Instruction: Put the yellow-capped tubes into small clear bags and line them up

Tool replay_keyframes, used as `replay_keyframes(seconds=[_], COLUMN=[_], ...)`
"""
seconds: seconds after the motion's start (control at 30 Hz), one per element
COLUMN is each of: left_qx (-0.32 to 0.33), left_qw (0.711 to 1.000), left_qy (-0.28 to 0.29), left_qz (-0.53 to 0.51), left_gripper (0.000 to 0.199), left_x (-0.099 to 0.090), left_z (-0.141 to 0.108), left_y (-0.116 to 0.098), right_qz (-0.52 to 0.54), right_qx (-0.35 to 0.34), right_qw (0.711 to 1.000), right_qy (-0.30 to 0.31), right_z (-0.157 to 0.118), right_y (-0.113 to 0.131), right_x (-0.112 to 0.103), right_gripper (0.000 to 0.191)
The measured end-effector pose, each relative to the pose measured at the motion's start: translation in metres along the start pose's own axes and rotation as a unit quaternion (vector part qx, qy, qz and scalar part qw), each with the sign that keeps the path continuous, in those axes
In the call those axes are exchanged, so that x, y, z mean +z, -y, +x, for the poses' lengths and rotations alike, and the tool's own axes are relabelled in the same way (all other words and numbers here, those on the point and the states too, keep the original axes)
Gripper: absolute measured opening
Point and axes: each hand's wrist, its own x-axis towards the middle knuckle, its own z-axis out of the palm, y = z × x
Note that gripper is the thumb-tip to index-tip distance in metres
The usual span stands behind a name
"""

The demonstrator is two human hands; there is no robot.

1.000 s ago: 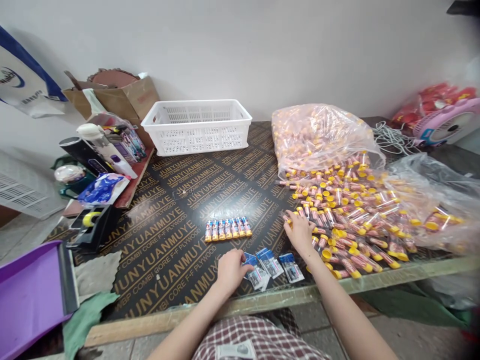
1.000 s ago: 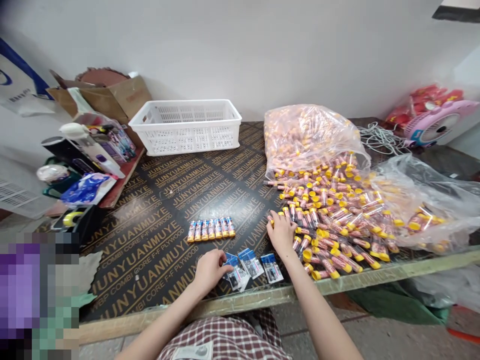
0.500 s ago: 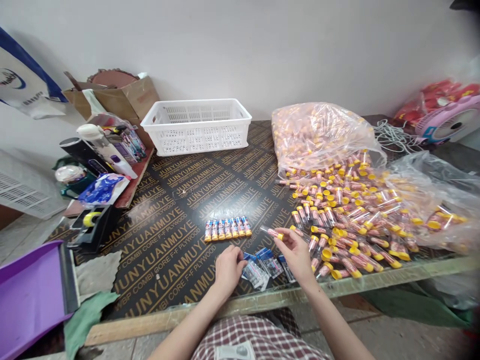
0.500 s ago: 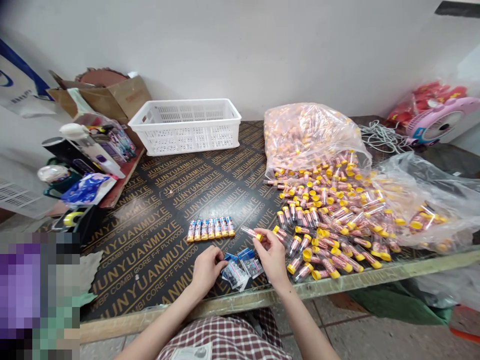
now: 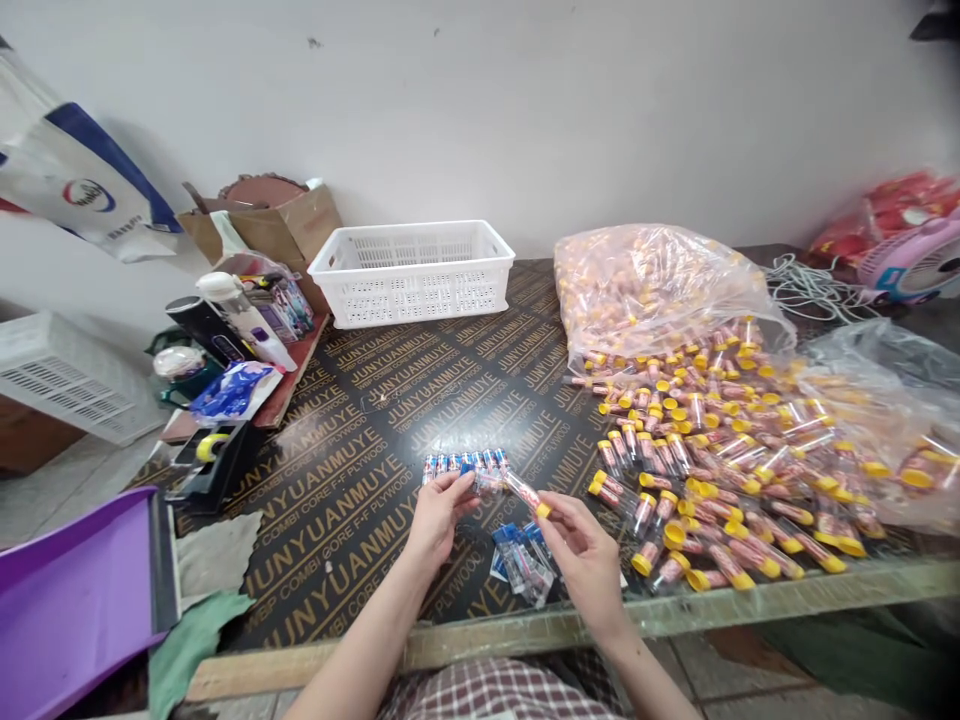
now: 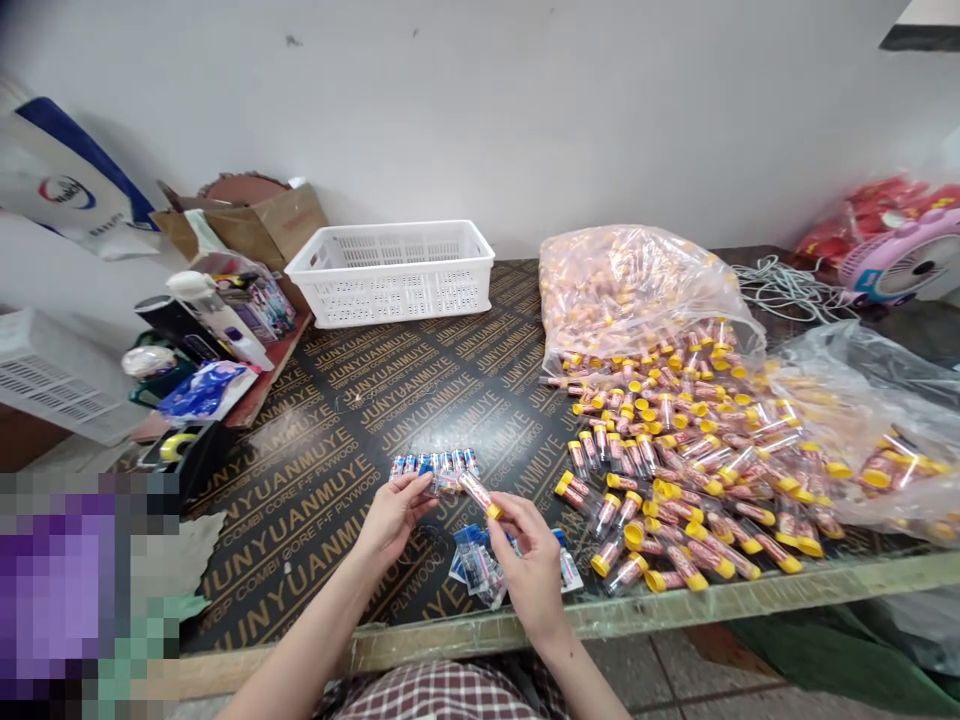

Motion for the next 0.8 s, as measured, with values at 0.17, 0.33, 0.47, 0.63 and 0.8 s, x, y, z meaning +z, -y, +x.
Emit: replay_keyframes(seconds=[0.17,0.33,0.47,0.63,0.8], left_qx=[-0.004,0.007,0.031,0.078,-0.006], left_qw=[0.999,0.998,0.999,0.996,0.993], left_qy=[-0.038,-0.048,-0.043,0.024,0.117], left_qz=[-0.031,-0.03,0.013,0.047,0.02], left_gripper=[0.032,0.036,0.04,0.038,0.049], left_x=[-0.001,-0.003,-0.001,0.008,0.013], left_z=[0.001,0.0,-0.003,-0.012,-0.024], left_y=[-0.001,0.0,0.002,0.005,0.002], right_qz=[-0.029,-0.054,-0.048,-0.039,-0.088], right_qx=[-0.041,-0.062,-0.054,-0.052,-0.09], right_qw=[0.999,0.997,0.997,0.993,0.987], right_qy=[-0.014,-0.011,0.024,0.101,0.096], right_z=[-0.004,-0.006,-0.006,-0.007,-0.004], right_y=[-0.001,-0.003,-0.003,-0.002,-0.007], right_x=[0.003,0.005,0.007,0.011,0.011], right_gripper=[0.022,0.024,0.024,0.026,0.044])
